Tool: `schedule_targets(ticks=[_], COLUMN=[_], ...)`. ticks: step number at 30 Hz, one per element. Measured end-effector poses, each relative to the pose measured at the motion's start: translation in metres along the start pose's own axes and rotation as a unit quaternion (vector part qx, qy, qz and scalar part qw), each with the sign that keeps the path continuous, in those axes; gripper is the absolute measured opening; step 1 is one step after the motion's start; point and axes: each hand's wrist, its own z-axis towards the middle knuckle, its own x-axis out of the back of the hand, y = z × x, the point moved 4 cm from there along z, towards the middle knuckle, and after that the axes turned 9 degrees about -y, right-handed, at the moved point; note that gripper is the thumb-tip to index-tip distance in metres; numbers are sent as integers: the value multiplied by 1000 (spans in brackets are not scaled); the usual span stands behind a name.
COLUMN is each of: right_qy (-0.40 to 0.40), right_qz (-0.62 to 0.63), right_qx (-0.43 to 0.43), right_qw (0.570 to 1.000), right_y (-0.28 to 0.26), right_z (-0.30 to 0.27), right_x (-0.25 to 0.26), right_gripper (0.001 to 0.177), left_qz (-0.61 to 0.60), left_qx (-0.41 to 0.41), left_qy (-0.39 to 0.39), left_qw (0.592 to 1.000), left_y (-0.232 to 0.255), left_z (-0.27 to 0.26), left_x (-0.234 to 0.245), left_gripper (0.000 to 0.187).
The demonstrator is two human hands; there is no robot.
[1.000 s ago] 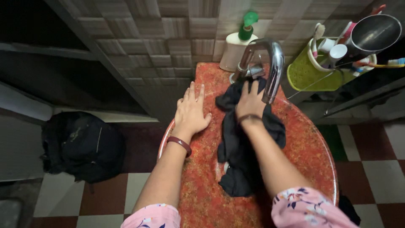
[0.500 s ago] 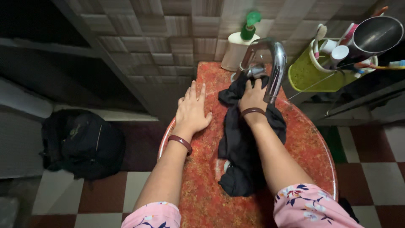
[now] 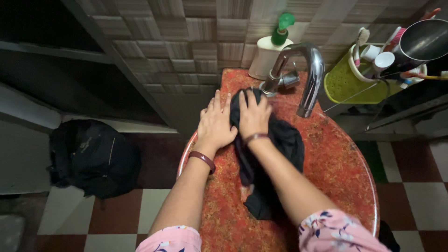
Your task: The person washes a black cloth by hand in a bathroom sink. They rub the cloth against the sink surface, rinse it under the faucet, and wring it out repeatedly. A metal cup is briefly moved aside during the process.
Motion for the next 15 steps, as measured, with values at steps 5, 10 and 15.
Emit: schedule_targets(ticks=[5,10,15], right_qy=[-110,-17,-9], right_qz=[-9,-1,34], right_qx=[-34,-11,51], right_qw=[993,1000,998], right_y=[12,-1,2], right_z=[50,-2,5], right_x=[-7,6,-1], right_gripper=[41,46,45], left_qz=[-2,-17,-25], left_qx=[8,3,-2], left_qy=[-8,10,18], left_qw=[1000,1000,1000], left_y=[1,2,-1], left_z=[0,-2,1], left_x=[1,3,0], left_gripper=[95,101,95])
